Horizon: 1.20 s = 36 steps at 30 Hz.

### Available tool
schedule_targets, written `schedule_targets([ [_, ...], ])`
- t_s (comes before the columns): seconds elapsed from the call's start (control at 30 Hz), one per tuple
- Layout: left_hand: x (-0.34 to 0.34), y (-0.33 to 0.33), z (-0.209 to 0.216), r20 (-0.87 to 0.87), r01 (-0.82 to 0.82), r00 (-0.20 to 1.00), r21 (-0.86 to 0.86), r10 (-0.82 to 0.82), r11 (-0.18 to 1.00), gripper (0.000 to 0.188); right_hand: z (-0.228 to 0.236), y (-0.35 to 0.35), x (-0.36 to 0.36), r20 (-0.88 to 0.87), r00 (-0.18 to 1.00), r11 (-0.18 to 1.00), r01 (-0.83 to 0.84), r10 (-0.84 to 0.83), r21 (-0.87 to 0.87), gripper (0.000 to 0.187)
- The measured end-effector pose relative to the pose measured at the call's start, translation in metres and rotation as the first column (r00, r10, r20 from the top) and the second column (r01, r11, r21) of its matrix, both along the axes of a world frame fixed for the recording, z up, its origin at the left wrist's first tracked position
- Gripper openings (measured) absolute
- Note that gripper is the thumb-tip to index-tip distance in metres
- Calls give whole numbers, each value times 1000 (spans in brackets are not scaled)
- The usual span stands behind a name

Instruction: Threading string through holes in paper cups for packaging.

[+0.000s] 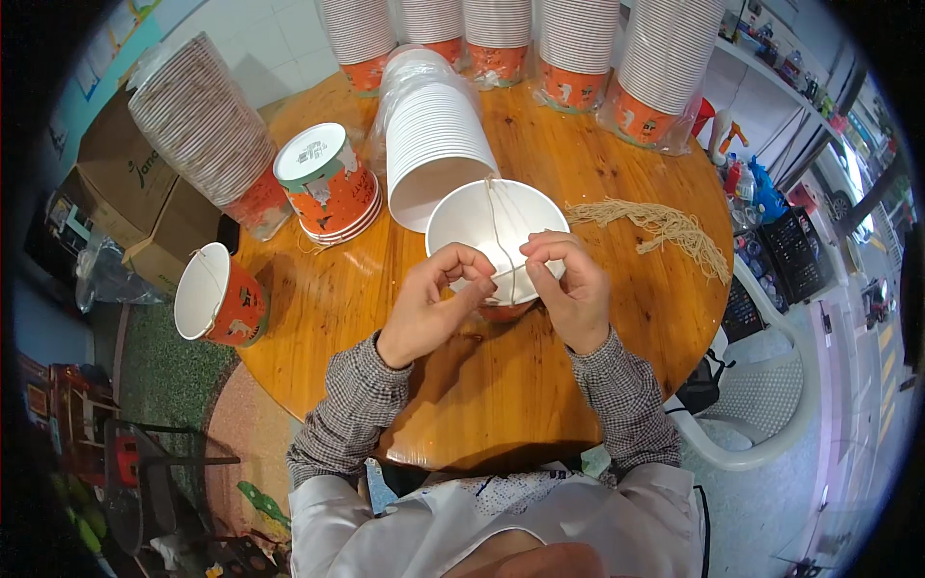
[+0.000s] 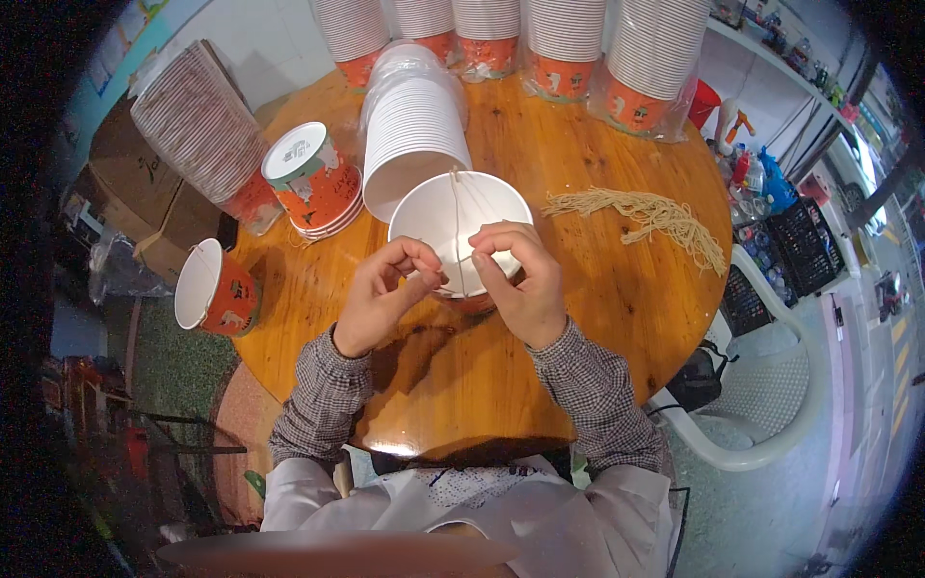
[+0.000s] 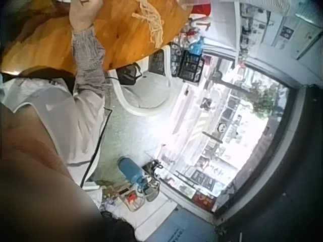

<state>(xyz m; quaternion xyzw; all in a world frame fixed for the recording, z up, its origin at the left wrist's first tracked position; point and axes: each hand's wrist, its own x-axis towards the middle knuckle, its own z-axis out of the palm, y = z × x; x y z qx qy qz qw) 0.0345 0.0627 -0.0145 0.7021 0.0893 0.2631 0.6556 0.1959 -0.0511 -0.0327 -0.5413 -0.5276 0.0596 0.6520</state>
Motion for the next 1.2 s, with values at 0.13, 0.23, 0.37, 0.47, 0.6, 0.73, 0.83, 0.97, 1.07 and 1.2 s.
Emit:
schedule_targets([
  [0.13, -8, 9, 9, 27, -17, 999, -144, 21, 989, 10, -1, 5, 3, 0, 1000, 999, 9, -9, 41, 8],
  [0.23, -11, 9, 10, 35, -39, 998, -162, 45, 986, 9, 11, 5, 4, 43, 998, 996, 39, -43, 82, 9],
  [0.37, -10, 0, 14, 63, -123, 988, -193, 138, 974, 6, 47, -5, 5, 495, 842, 977, 180, -212, 111, 11],
  [0.47, -5, -9, 18, 48, -273, 962, 284, 270, 919, 4, 59, -7, 5, 550, 814, 982, 162, -187, 94, 11],
  [0.6, -3, -4, 13, 31, -203, 950, 817, 311, 539, 8, 63, -6, 6, 574, 802, 986, 143, -167, 87, 11],
  [0.73, 5, 0, 12, -82, -93, 953, 835, 290, 542, 16, 58, -4, 7, 553, 815, 985, 148, -171, 85, 11],
  [0.83, 5, 1, 23, -387, 227, 886, 841, 253, 491, 21, 53, -4, 11, 522, 832, 982, 170, -189, 86, 11],
  [0.97, 9, 9, 19, -448, 352, 886, 816, 117, 458, 23, 49, -3, 13, 499, 845, 982, 168, -191, 91, 12],
  [1.07, 12, 8, 20, -399, 319, 914, 816, 70, 482, 21, 44, -4, 17, 474, 856, 979, 184, -204, 90, 12],
  [1.2, 18, 8, 24, -454, 383, 891, 763, 9, 521, 19, 36, -10, 24, 422, 875, 972, 217, -236, 92, 11],
])
